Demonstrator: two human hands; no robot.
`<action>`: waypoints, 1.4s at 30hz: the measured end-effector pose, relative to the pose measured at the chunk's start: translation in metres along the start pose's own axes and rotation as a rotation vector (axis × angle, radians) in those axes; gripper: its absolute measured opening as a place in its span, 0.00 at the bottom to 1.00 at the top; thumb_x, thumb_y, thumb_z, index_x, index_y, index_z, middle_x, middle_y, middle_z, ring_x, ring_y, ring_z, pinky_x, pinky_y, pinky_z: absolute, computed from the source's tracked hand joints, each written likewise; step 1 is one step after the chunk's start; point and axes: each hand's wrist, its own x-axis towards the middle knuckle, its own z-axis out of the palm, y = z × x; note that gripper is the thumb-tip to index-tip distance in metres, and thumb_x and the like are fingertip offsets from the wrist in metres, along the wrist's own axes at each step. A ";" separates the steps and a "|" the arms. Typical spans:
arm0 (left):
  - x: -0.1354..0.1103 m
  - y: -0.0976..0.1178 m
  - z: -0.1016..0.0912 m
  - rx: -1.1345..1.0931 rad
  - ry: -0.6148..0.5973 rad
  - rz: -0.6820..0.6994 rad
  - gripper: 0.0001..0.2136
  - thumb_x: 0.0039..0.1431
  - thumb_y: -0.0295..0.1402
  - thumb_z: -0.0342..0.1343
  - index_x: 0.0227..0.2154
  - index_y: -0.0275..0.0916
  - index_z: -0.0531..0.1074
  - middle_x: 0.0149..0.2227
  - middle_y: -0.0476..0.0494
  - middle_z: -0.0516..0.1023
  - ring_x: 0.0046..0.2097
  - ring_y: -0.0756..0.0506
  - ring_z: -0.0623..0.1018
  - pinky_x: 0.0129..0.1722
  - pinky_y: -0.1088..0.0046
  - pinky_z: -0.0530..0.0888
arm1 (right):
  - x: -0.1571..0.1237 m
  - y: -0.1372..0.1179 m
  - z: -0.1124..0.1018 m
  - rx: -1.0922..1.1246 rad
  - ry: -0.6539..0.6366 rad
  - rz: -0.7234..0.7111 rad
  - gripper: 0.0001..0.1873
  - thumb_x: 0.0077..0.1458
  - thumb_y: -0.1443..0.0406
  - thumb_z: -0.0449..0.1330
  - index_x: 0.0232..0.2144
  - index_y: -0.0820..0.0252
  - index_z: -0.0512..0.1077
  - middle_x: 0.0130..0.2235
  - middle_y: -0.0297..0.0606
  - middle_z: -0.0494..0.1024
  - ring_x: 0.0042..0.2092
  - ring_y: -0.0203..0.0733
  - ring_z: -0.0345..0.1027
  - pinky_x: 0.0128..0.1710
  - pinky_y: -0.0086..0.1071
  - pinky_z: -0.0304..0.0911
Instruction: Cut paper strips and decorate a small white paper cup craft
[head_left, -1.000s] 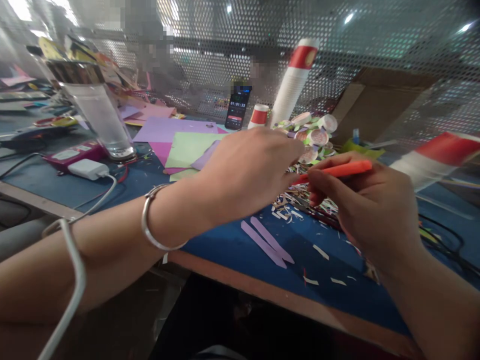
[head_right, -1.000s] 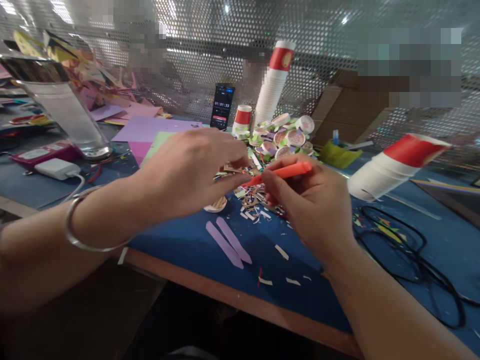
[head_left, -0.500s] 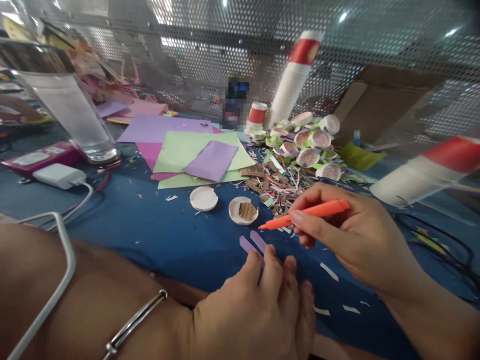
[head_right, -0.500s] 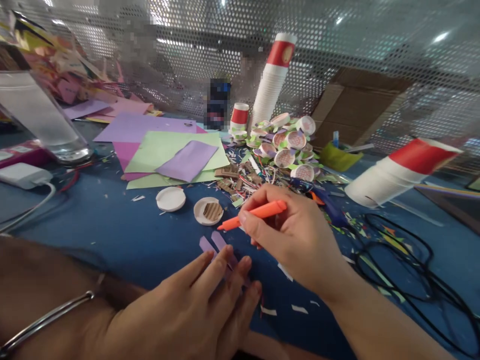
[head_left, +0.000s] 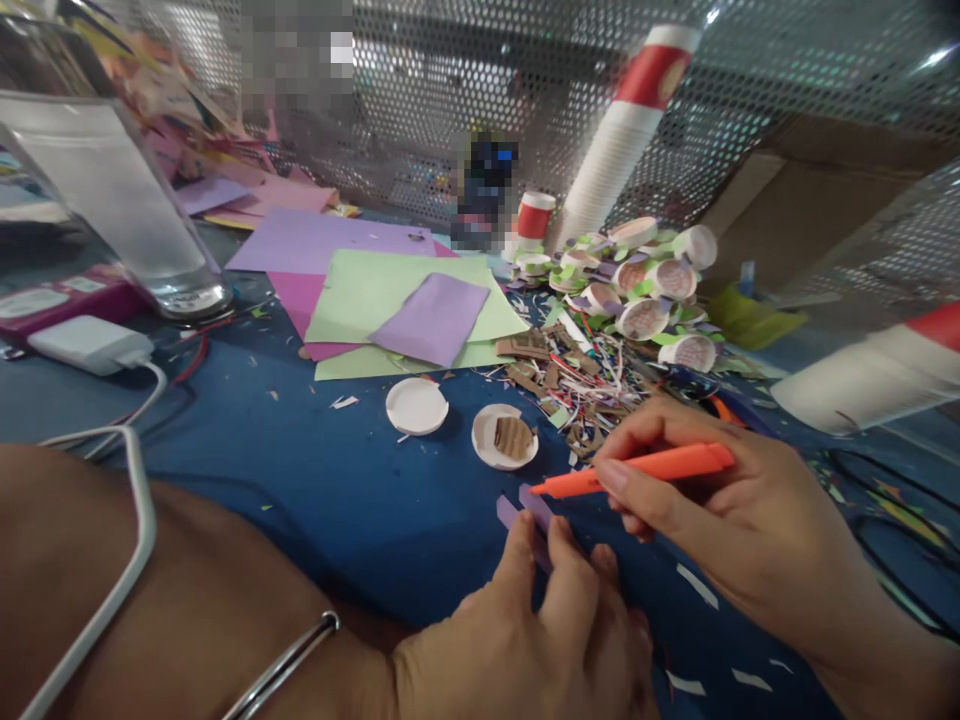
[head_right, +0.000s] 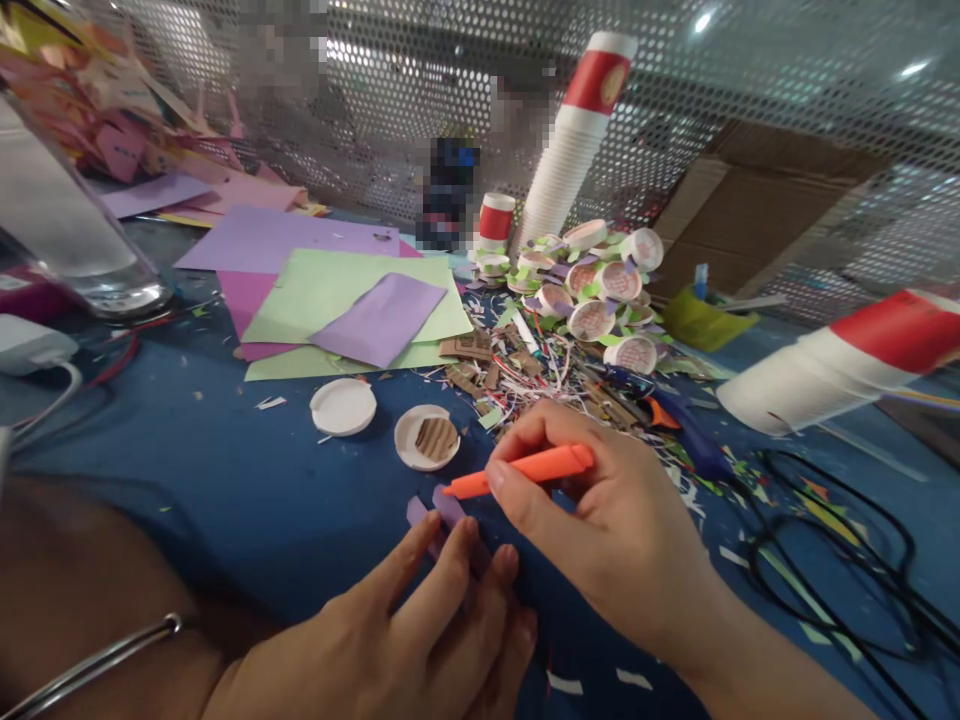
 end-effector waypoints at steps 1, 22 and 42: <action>0.001 0.000 0.001 0.004 -0.004 0.003 0.17 0.73 0.27 0.46 0.55 0.41 0.79 0.54 0.43 0.84 0.49 0.41 0.84 0.48 0.60 0.80 | 0.000 0.000 0.000 -0.001 -0.001 0.008 0.08 0.59 0.59 0.65 0.28 0.52 0.76 0.25 0.28 0.76 0.23 0.36 0.69 0.23 0.31 0.63; 0.002 0.009 0.004 0.112 -0.068 -0.011 0.17 0.73 0.26 0.49 0.58 0.47 0.75 0.59 0.49 0.80 0.56 0.43 0.80 0.53 0.61 0.81 | -0.001 -0.001 0.006 0.014 0.004 0.100 0.13 0.60 0.53 0.65 0.27 0.51 0.76 0.25 0.30 0.76 0.22 0.38 0.67 0.21 0.33 0.62; -0.001 0.006 -0.003 0.094 -0.121 0.062 0.20 0.70 0.25 0.52 0.62 0.44 0.72 0.62 0.41 0.77 0.57 0.39 0.79 0.54 0.57 0.80 | 0.002 0.001 0.004 -0.110 0.100 0.024 0.13 0.60 0.56 0.64 0.24 0.51 0.74 0.21 0.29 0.74 0.21 0.38 0.67 0.23 0.33 0.64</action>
